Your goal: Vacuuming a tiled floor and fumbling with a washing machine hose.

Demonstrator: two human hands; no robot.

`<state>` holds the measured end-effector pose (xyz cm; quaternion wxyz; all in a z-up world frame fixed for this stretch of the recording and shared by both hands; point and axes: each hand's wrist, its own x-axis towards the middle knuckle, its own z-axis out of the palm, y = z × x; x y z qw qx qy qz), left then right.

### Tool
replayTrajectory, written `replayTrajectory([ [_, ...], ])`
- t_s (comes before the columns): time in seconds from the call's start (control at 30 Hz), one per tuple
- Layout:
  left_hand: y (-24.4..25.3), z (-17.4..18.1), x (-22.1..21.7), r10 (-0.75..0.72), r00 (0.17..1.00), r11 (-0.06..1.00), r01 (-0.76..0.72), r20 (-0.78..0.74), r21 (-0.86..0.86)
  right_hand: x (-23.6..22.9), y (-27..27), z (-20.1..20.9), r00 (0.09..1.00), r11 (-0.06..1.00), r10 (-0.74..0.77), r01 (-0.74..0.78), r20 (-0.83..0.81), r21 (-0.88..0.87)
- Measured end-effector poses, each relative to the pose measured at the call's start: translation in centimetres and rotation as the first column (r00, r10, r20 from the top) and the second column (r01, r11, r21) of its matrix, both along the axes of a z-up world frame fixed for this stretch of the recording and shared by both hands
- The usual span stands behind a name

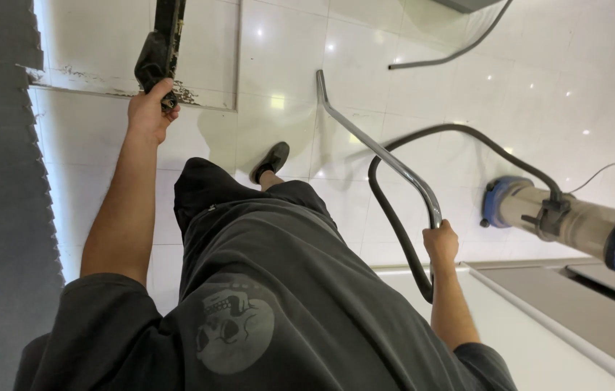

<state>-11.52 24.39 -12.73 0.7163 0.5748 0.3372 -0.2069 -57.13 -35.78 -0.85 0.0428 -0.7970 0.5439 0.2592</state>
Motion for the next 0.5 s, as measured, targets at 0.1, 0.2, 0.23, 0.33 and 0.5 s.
replayTrajectory([
  [0.1,-1.1,-0.5,1.6,-0.053,0.999,0.999,0.053,0.011,-0.009,-4.7,1.6,1.8,0.996,0.999,-0.038,0.038,-0.079,-0.008],
  [0.2,-2.6,-3.3,3.7,-0.105,0.994,0.994,0.105,-0.006,-0.008,-7.0,5.3,5.7,0.992,0.999,-0.021,0.017,-0.126,-0.031],
  [0.23,-3.3,-5.2,4.5,-0.101,0.995,0.995,0.101,0.003,-0.016,-6.5,7.1,8.2,0.98,0.998,0.046,-0.054,-0.194,-0.032],
  [0.33,-2.7,-5.8,6.1,-0.129,0.991,0.982,0.132,-0.03,0.138,-2.4,12.5,16.1,0.938,0.994,0.106,-0.106,-0.33,0.018],
  [0.5,0.9,-8.2,9.9,-0.116,0.984,0.954,0.148,-0.134,0.26,-4.8,10.3,21.7,0.862,0.972,0.181,-0.229,-0.473,-0.047],
])
